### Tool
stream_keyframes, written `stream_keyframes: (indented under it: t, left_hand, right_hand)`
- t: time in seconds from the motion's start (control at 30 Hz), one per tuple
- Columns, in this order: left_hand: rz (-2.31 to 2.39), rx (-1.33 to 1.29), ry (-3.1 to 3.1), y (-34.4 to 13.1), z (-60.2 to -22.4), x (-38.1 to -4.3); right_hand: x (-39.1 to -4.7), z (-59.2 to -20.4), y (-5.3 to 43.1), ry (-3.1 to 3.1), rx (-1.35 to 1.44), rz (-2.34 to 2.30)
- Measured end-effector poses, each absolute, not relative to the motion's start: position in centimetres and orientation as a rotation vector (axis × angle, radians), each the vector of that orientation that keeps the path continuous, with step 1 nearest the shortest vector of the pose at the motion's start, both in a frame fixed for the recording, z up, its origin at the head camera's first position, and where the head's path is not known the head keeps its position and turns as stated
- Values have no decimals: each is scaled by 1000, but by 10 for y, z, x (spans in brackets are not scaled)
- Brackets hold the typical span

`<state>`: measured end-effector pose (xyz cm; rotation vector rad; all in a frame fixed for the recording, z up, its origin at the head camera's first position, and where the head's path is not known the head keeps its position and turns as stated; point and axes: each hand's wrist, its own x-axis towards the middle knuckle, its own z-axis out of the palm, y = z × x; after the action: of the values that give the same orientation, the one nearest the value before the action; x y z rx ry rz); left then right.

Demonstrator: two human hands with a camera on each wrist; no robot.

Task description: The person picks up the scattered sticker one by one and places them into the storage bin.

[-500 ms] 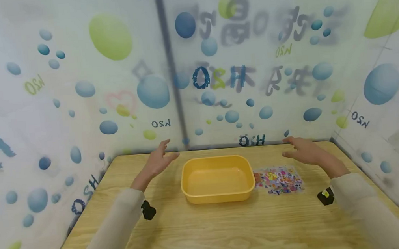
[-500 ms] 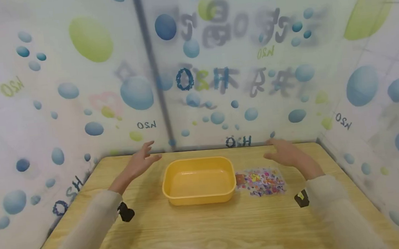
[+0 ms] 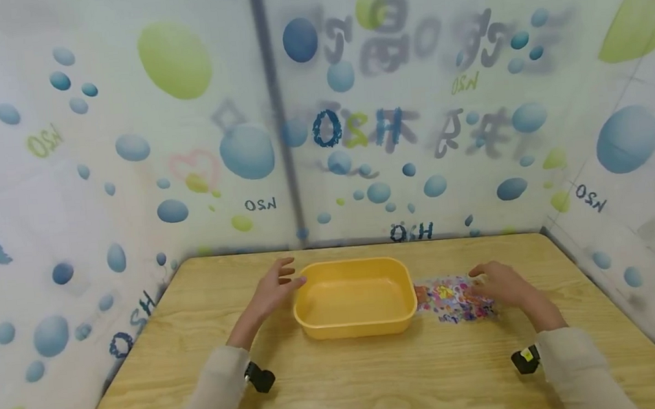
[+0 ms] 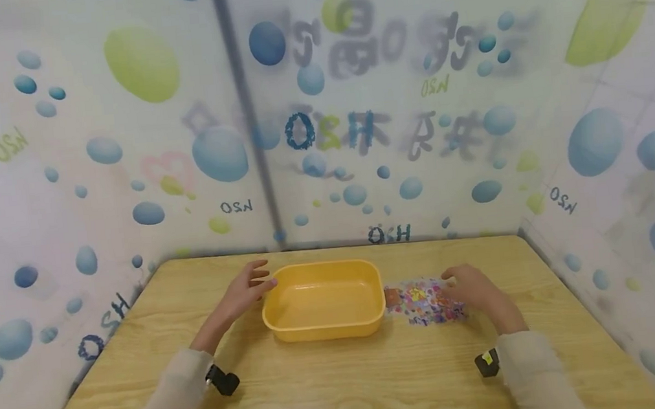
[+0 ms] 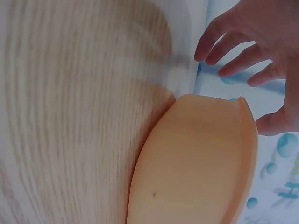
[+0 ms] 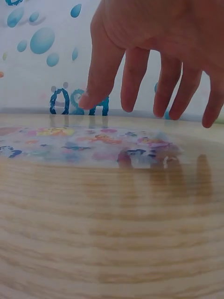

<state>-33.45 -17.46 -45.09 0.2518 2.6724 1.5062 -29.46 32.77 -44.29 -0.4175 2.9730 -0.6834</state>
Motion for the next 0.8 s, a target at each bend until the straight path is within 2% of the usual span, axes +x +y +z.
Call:
stream_keyframes:
  t: [0.8]
  left_hand:
    - [1487,294,2595,-165,-461,-320]
  right_hand:
    - [-297,-456,311,2977,-174,-532]
